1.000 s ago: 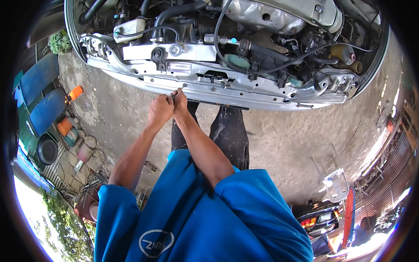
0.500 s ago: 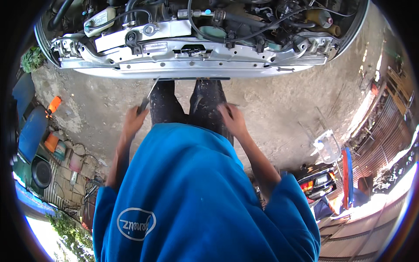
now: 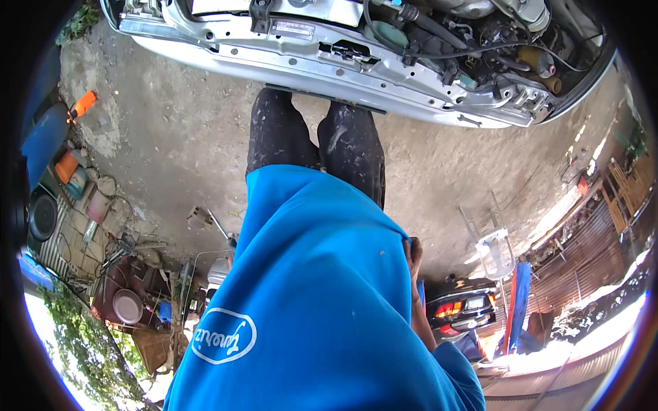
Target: The recorder is shown removing and then re-installing components of a car's front headlight assembly, using tools to unscrew bolts and manipulate the casing.
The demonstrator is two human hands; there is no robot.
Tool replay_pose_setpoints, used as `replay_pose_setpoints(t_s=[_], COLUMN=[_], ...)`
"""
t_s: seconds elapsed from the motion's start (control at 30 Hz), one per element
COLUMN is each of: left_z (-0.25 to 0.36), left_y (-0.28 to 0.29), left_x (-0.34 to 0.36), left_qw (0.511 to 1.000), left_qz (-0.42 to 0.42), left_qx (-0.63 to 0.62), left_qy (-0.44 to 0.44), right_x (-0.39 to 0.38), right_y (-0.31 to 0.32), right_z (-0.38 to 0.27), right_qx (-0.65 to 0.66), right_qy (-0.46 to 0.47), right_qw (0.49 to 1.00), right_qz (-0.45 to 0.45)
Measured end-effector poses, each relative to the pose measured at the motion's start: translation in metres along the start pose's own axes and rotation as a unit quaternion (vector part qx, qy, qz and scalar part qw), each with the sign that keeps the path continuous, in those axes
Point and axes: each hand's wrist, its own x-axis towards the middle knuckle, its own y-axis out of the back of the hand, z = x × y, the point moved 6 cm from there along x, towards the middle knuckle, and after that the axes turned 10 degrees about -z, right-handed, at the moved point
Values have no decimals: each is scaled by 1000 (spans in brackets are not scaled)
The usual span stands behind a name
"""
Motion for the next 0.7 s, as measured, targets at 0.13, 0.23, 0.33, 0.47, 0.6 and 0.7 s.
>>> replay_pose_setpoints(t_s=[0.13, 0.23, 0.33, 0.47, 0.6, 0.7], left_z=[-81, -116, -133, -176, 25, 196], left_y=[26, 14, 0, 94, 33, 35], left_x=[3, 21, 48, 41, 168, 172], left_qw=[1000, 999, 998, 975, 998, 953], left_qz=[22, 37, 50, 193, 41, 42], left_qx=[7, -6, -21, 108, 39, 277], left_qy=[-4, -12, -28, 27, 28, -120], right_x=[-32, -40, -42, 25, 37, 146], right_y=[-22, -19, -14, -135, -27, -81], right_z=[68, 108, 132, 54, 111, -40], right_qx=[-24, -53, -77, -64, -273, -169], right_qy=[-92, -147, -195, -236, -21, 93], right_qw=[995, 987, 976, 969, 939, 973], right_qz=[17, 35, 61, -34, 208, 129])
